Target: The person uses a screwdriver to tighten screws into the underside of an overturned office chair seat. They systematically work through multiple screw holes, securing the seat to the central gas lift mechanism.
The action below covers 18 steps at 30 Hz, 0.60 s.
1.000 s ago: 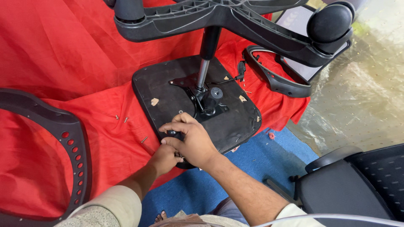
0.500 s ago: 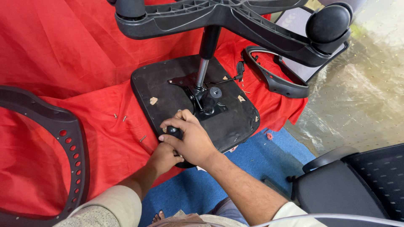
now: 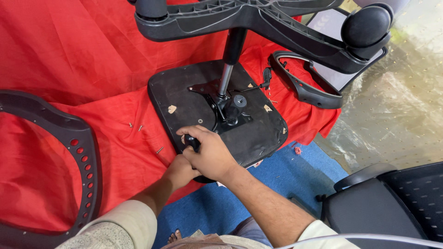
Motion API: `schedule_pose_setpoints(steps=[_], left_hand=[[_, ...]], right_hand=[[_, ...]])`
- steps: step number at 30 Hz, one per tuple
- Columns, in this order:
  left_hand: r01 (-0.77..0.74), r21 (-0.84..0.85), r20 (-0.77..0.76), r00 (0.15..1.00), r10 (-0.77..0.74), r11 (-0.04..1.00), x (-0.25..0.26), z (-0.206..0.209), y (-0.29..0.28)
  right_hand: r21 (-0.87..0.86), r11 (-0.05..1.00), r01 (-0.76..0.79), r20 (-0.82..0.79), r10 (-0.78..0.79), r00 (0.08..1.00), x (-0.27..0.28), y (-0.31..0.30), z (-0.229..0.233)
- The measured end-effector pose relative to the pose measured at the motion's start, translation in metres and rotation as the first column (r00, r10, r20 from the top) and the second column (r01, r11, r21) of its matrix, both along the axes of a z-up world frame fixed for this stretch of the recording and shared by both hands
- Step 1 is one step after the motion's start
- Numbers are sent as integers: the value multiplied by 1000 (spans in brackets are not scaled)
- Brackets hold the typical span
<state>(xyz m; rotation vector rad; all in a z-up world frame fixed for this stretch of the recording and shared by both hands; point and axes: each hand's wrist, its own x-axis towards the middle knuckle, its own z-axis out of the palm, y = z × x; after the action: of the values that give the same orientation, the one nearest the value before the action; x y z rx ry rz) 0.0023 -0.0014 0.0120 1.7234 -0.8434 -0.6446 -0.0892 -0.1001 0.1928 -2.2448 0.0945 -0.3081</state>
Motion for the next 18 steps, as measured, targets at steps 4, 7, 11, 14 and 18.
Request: schedule_pose_setpoints(steps=[4, 7, 11, 14, 18], left_hand=[[-8, 72, 112, 994, 0, 997, -3, 5, -2], [14, 192, 38, 999, -22, 981, -5, 7, -4], [15, 196, 139, 989, -43, 980, -7, 8, -4], [-32, 172, 160, 987, 4, 985, -4, 5, -4], [-48, 165, -5, 999, 49, 985, 0, -5, -4]], right_hand=[[-68, 998, -14, 152, 24, 988, -2, 2, 0], [-104, 994, 33, 29, -30, 999, -1, 0, 2], [-69, 996, -63, 55, 66, 996, -3, -3, 2], [-19, 993, -116, 102, 117, 988, -2, -1, -2], [-44, 992, -121, 97, 125, 987, -1, 0, -7]])
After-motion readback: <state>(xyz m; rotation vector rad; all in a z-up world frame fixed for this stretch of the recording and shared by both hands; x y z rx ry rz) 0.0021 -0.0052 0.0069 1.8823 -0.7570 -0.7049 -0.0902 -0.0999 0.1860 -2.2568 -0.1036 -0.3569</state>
